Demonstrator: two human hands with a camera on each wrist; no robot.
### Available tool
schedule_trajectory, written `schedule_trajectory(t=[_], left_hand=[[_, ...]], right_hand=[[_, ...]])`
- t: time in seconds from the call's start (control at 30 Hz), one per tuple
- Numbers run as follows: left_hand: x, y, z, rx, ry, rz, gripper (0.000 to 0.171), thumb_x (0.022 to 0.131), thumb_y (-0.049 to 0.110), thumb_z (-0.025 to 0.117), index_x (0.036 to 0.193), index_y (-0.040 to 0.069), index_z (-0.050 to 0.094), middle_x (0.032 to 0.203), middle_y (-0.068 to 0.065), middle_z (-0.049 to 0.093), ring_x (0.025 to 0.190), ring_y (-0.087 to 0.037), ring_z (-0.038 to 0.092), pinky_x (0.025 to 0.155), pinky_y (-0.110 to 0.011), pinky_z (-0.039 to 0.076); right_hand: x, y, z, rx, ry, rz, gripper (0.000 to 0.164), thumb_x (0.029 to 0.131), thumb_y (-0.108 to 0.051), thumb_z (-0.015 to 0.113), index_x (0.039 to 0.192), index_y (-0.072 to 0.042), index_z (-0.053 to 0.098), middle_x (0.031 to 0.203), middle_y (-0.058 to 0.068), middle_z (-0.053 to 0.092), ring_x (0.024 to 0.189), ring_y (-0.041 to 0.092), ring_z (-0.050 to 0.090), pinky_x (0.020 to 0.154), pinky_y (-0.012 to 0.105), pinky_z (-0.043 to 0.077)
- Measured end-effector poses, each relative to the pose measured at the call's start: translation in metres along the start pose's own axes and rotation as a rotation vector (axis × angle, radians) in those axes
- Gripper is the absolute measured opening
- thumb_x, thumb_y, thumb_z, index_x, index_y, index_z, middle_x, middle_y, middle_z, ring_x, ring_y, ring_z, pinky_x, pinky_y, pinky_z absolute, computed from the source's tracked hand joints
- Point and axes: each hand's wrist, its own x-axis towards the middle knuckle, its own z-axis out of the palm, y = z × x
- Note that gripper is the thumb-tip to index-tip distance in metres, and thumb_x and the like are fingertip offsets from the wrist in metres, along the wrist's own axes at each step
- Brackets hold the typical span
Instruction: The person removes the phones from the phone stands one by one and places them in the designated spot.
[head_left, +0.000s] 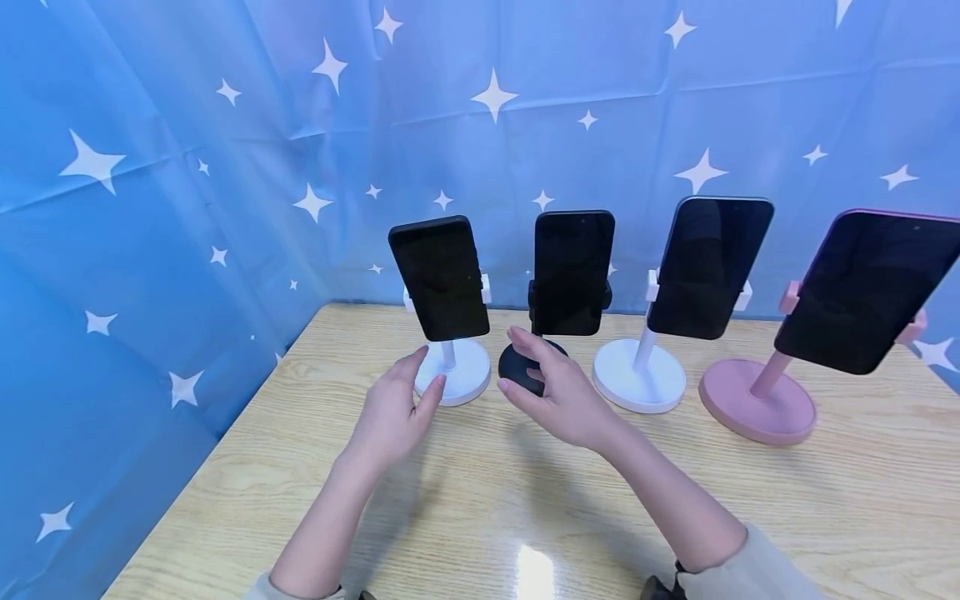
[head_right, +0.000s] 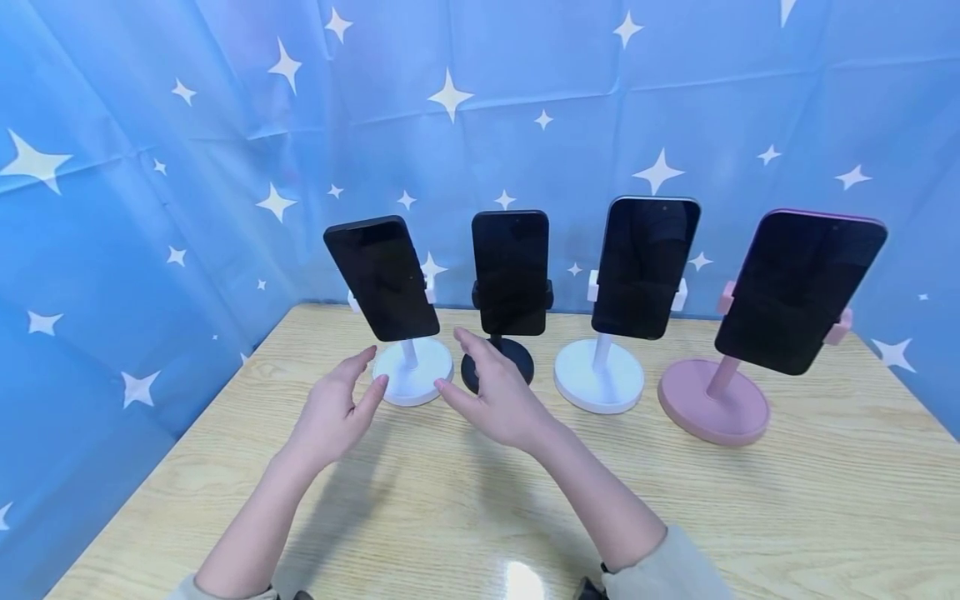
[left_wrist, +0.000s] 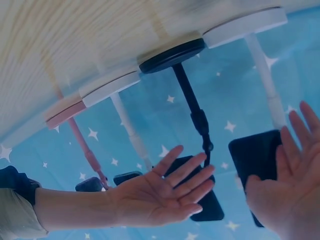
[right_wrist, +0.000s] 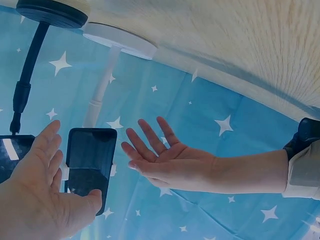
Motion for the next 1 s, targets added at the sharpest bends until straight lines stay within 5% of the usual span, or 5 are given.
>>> schedule_trajectory(t=[0.23,0.53,0.73,1.0], left_hand=[[0.006,-0.001,-0.001,-0.084,0.230,0.016,0.044,0.091,0.022,0.055,0.122,-0.008,0.051,0.119,-0.022,0.058,0.108,-0.032,0.057,0.086,-0.044,0.048],[0.017,0.001,-0.005,-0.237,0.363,-0.026,0.042,0.090,0.015,0.056,0.123,-0.010,0.050,0.124,-0.023,0.054,0.113,-0.034,0.053,0.082,-0.045,0.050],[0.028,0.002,-0.006,-0.327,0.395,-0.063,0.042,0.091,0.014,0.055,0.126,-0.007,0.048,0.124,-0.020,0.055,0.114,-0.031,0.054,0.083,-0.043,0.050],[0.040,0.003,-0.008,-0.408,0.354,-0.139,0.045,0.093,0.019,0.053,0.131,-0.002,0.045,0.125,-0.017,0.054,0.114,-0.026,0.054,0.086,-0.039,0.049]], right_hand=[[0.006,-0.008,0.003,0.029,0.064,-0.011,0.060,0.090,-0.016,0.059,0.140,-0.002,0.030,0.143,0.014,0.034,0.129,0.028,0.038,0.094,0.042,0.042],[0.019,-0.015,0.015,0.038,0.185,-0.068,0.054,0.091,-0.005,0.052,0.139,0.003,0.030,0.141,0.020,0.035,0.126,0.031,0.040,0.091,0.042,0.044],[0.028,-0.019,0.019,0.070,0.225,-0.037,0.058,0.090,-0.007,0.055,0.140,0.002,0.028,0.143,0.018,0.033,0.127,0.030,0.040,0.092,0.040,0.044],[0.036,-0.022,0.019,0.132,0.258,-0.029,0.059,0.089,-0.008,0.055,0.141,0.001,0.027,0.146,0.015,0.028,0.128,0.029,0.039,0.093,0.043,0.043]])
